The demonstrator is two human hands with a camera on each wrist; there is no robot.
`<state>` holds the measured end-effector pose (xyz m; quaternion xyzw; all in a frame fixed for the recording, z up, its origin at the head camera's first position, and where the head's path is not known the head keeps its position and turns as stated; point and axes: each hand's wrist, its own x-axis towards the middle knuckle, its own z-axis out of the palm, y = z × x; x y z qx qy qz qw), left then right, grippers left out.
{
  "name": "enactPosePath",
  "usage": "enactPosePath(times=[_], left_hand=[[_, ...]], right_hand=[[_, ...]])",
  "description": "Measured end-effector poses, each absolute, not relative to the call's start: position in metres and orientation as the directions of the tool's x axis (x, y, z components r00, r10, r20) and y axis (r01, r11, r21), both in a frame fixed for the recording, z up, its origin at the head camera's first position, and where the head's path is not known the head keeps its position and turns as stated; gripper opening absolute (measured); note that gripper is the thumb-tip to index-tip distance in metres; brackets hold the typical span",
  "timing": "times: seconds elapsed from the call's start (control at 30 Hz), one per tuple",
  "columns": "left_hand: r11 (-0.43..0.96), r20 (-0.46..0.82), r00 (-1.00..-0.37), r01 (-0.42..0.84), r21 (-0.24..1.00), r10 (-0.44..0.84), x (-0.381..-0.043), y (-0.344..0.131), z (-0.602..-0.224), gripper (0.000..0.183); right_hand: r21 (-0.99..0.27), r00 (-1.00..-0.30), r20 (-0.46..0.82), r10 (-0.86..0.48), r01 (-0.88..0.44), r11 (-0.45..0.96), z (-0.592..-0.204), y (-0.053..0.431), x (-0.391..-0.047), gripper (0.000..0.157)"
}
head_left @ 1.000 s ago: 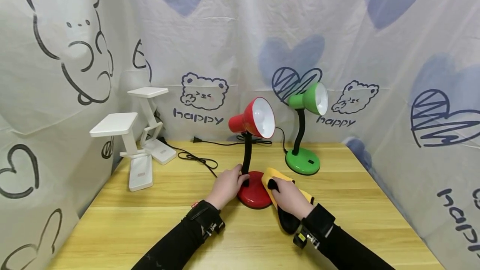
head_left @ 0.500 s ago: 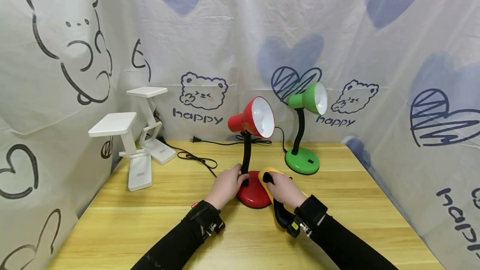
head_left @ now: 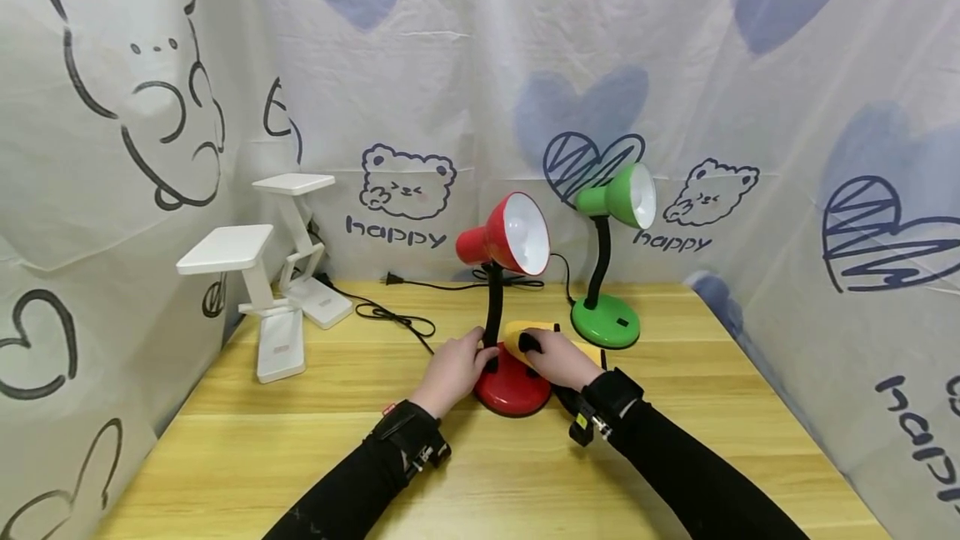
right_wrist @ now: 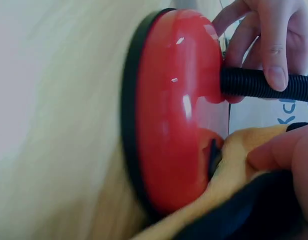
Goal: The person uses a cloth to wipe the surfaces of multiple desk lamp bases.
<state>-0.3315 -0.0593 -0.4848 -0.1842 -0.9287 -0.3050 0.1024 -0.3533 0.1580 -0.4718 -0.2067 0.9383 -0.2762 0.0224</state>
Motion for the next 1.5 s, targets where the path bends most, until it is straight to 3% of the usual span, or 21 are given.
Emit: enactPosePath(times=[0.2,0.33,0.53,0.77,0.97,1.3,1.5], left_hand=[[0.759,0.295,-0.914,0.397,0.516,0.277,-0.332,-0.057,-0.483,0.022],[0.762,0.301,-0.914,0.396,0.513,0.272,-0.333,-0.056,-0.483,0.022],[0.752,0.278,-0.92,0.388,0.532,0.278,-0.335,-0.063,-0.481,0.022],[0.749,0.269,-0.922,0.384,0.539,0.279,-0.339,-0.07,-0.481,0.025],[0.753,0.25,-0.928,0.37,0.544,0.275,-0.339,-0.074,-0.48,0.028],[0.742,0.219,-0.935,0.355,0.569,0.279,-0.339,-0.075,-0.482,0.032],[0.76,0.258,-0.925,0.376,0.53,0.277,-0.341,-0.073,-0.483,0.029]], right_hand=[[-0.403,-0.917,0.105,-0.386,-0.394,0.826,-0.47,0.18,-0.337,0.042],[-0.392,-0.904,0.067,-0.423,-0.414,0.822,-0.469,0.188,-0.324,0.048],[-0.343,-0.832,0.012,-0.554,-0.524,0.78,-0.47,0.177,-0.301,0.035],[-0.14,-0.703,0.043,-0.71,-0.708,0.692,-0.469,0.145,-0.273,0.029],[0.018,-0.612,0.126,-0.78,-0.785,0.619,-0.468,0.112,-0.268,0.021],[0.038,-0.593,0.197,-0.781,-0.791,0.61,-0.472,0.081,-0.289,0.003],[0.024,-0.626,0.139,-0.767,-0.772,0.635,-0.467,0.09,-0.289,0.006]])
